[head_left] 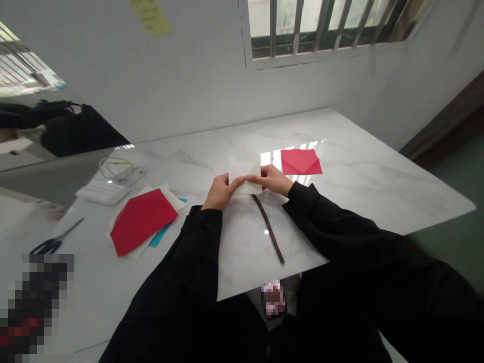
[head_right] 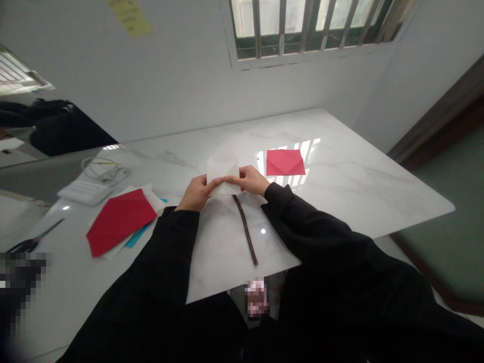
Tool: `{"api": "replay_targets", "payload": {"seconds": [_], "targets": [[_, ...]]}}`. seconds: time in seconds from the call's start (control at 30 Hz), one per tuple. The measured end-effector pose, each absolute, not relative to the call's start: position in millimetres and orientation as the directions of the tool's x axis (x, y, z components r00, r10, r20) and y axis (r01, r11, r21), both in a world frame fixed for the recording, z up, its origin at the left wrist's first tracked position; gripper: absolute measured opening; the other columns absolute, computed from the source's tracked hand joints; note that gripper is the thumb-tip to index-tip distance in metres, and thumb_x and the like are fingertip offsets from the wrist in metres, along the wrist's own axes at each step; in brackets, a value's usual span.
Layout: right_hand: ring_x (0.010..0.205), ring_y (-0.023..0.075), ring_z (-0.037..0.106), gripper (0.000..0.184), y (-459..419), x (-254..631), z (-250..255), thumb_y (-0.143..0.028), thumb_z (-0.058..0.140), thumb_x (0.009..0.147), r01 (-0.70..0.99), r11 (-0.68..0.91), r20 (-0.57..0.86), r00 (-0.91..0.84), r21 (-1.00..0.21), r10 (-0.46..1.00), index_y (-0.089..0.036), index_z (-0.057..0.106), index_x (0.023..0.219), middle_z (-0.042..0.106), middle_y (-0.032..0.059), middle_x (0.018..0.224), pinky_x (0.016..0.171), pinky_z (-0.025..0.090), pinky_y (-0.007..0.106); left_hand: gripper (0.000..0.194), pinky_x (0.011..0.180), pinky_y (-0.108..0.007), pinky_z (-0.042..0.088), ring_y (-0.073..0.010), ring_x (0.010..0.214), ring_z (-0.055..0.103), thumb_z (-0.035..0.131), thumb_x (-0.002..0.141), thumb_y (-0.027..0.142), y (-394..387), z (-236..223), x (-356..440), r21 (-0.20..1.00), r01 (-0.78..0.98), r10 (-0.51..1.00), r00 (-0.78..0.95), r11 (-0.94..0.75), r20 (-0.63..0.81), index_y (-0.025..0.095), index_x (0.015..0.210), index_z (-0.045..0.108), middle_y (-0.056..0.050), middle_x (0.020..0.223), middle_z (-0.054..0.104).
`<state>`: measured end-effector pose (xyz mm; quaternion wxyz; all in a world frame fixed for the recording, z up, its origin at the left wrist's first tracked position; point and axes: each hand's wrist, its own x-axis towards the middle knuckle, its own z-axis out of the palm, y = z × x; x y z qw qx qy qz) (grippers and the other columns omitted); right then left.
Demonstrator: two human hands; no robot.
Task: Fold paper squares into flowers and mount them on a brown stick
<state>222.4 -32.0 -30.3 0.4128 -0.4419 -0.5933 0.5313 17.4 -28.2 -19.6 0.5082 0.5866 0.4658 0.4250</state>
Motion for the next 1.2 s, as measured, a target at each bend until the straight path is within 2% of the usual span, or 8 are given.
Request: {"api": "replay_targets", "payload": {"seconds": [0.17,0.3,0.47,0.63,0.83,1.03,1.2], "targets": [[0.073,0.0165,0.067,0.040,-34.1,219.7,-26.4,-0.050,0.090,0.078,-0.039,-0.021,-0.013,-0.187,-0.999,0.982,-0.014,0.075,0.088,0.075,0.0066,0.085,0.062,0.055,0.026,0.069,0.075,-0.035,0.056,-0.0278,0.083,0.073,0.092,0.063,0.067,-35.8,-11.6,20.9,0.988,0.147,0.959,0.282,-0.039,-0.004,0.010,0.100,0.082,-0.013,0.094,0.081],[0.075,0.0173,0.069,0.039,-35.4,220.3,-23.6,-0.046,0.093,0.075,-0.039,-0.058,-0.047,-0.237,-0.998,0.970,-0.014,0.075,0.087,0.077,0.0077,0.086,0.064,0.058,0.027,0.068,0.073,-0.034,0.056,-0.0283,0.083,0.072,0.092,0.062,0.067,-36.0,-10.3,20.5,0.987,0.155,0.962,0.272,-0.035,-0.008,0.010,0.098,0.082,-0.013,0.092,0.081],[0.074,0.0178,0.068,0.037,-34.1,221.5,-24.3,-0.045,0.094,0.075,0.010,-0.027,-0.028,-0.203,-1.000,0.979,-0.014,0.076,0.084,0.075,0.0076,0.083,0.062,0.058,0.027,0.067,0.073,-0.033,0.057,-0.0280,0.085,0.073,0.092,0.062,0.066,-34.8,-10.8,20.9,0.988,0.144,0.965,0.263,-0.056,0.016,0.011,0.098,0.081,-0.012,0.094,0.082],[0.074,0.0177,0.068,0.036,-32.1,220.1,-30.2,-0.045,0.092,0.077,-0.002,-0.008,-0.008,-0.227,-1.000,0.974,-0.014,0.077,0.089,0.076,0.0078,0.086,0.062,0.057,0.027,0.065,0.081,-0.034,0.060,-0.0267,0.091,0.075,0.096,0.063,0.056,-32.5,-16.0,23.9,0.997,0.034,0.969,0.241,-0.062,0.052,0.013,0.108,0.075,-0.010,0.101,0.081],[0.076,0.0176,0.070,0.026,-32.7,217.0,-28.8,-0.032,0.088,0.082,-0.053,-0.054,-0.045,-0.149,-0.997,0.988,-0.012,0.077,0.094,0.078,0.0082,0.090,0.063,0.057,0.026,0.073,0.065,-0.029,0.059,-0.0217,0.077,0.074,0.097,0.060,0.056,-31.3,-19.3,27.0,0.997,-0.051,0.985,0.169,0.051,-0.042,0.018,0.115,0.068,-0.007,0.093,0.079],[0.082,0.0164,0.073,0.021,-35.9,214.0,-26.1,-0.030,0.084,0.087,-0.193,-0.156,-0.146,-0.064,-0.969,0.987,-0.015,0.075,0.098,0.080,0.0089,0.101,0.070,0.059,0.027,0.069,0.074,-0.030,0.061,-0.0202,0.084,0.074,0.100,0.057,0.048,-36.7,-18.5,31.9,0.987,-0.119,0.976,0.201,0.106,-0.081,0.015,0.111,0.073,-0.009,0.100,0.079],[0.077,0.0153,0.069,0.021,-40.0,209.9,-23.8,-0.030,0.085,0.086,-0.152,-0.135,-0.125,-0.075,-0.979,0.989,-0.014,0.074,0.095,0.078,0.0089,0.095,0.060,0.052,0.023,0.062,0.081,-0.032,0.062,-0.0237,0.094,0.076,0.100,0.056,0.042,-39.4,-20.8,36.9,0.963,-0.220,0.980,0.157,0.159,-0.126,0.014,0.106,0.074,-0.012,0.107,0.080]]}}
